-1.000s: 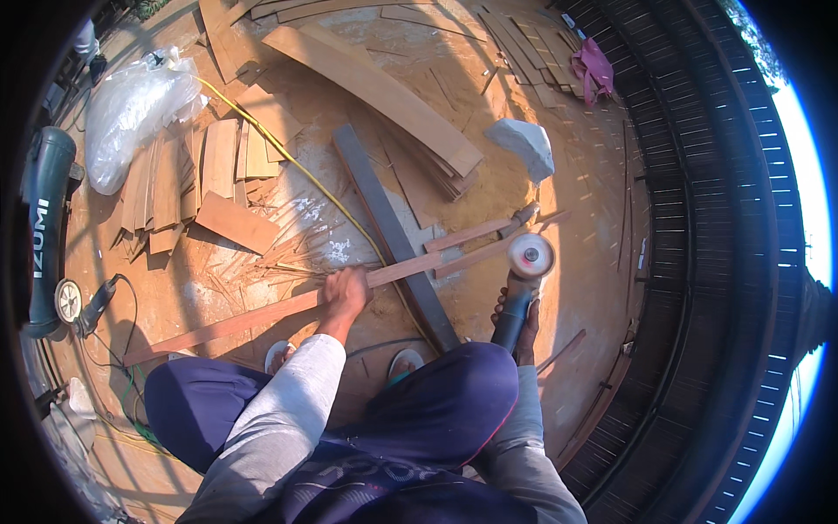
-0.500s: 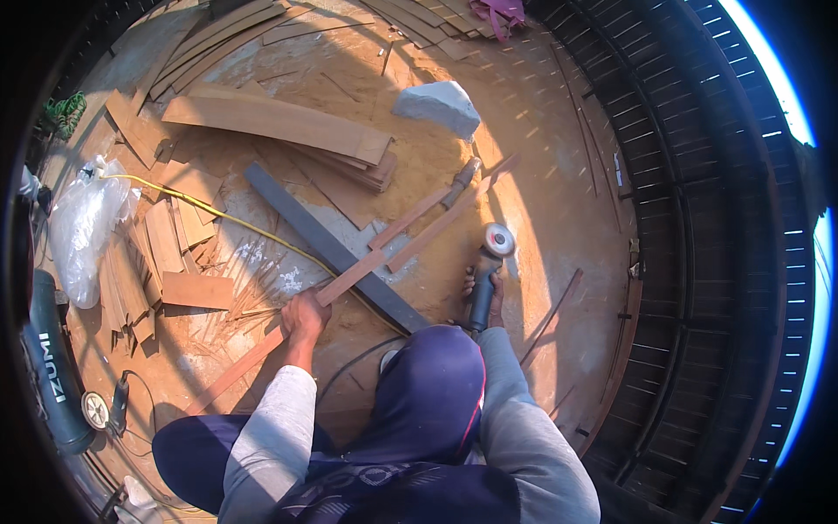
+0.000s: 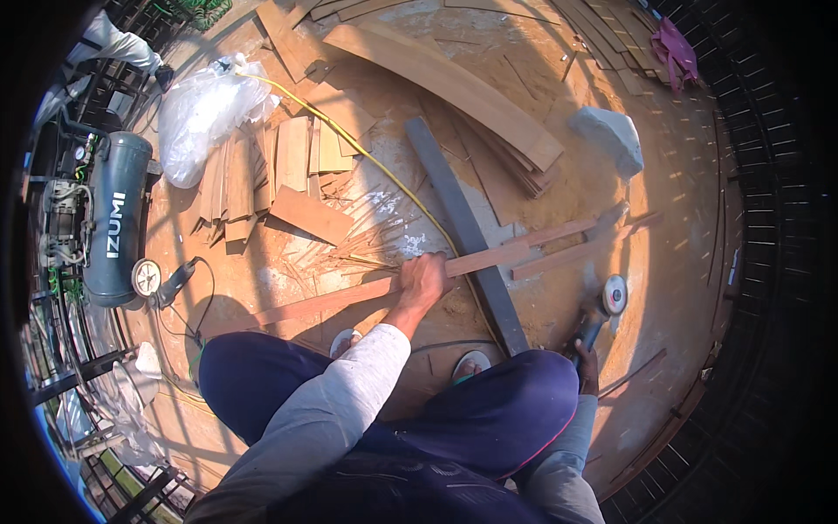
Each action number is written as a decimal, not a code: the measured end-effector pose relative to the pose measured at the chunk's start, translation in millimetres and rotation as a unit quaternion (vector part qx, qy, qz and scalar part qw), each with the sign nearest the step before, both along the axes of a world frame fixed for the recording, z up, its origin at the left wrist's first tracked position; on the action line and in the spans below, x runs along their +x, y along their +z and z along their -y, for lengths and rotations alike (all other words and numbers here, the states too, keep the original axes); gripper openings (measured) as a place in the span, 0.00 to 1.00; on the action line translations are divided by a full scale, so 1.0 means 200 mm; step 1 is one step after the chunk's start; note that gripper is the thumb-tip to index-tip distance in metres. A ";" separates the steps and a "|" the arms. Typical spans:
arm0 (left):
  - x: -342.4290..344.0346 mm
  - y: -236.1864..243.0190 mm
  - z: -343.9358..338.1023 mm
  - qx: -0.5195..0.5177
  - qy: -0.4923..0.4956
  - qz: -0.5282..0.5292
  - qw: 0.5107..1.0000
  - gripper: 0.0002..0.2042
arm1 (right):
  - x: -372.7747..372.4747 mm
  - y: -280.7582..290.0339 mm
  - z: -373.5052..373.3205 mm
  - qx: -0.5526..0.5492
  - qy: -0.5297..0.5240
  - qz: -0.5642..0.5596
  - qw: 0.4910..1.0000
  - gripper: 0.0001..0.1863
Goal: The person uses an angle grinder to sand or cut a thin strip of wood, then assists a second person in aligning and securing several curved wooden panels onto a metal frame within a circular structure.
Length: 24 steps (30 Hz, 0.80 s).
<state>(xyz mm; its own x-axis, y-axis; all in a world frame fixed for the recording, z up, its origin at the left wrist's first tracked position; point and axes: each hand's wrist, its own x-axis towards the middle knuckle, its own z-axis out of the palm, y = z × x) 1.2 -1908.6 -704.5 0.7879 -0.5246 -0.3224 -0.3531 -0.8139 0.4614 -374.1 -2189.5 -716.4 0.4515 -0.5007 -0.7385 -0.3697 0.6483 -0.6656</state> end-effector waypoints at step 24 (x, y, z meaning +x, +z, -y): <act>0.68 1.26 -0.02 -0.299 0.091 0.202 0.928 0.14 | 0.86 0.29 0.14 -0.049 0.188 -0.101 0.976 0.22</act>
<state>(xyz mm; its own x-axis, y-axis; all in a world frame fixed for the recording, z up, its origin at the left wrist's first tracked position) 136.5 -1904.8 -452.2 0.8740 -0.3616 0.3246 -0.4779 -0.5187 0.7090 -202.7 -2218.3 -658.1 0.4673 -0.4006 -0.7881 -0.6984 0.3793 -0.6069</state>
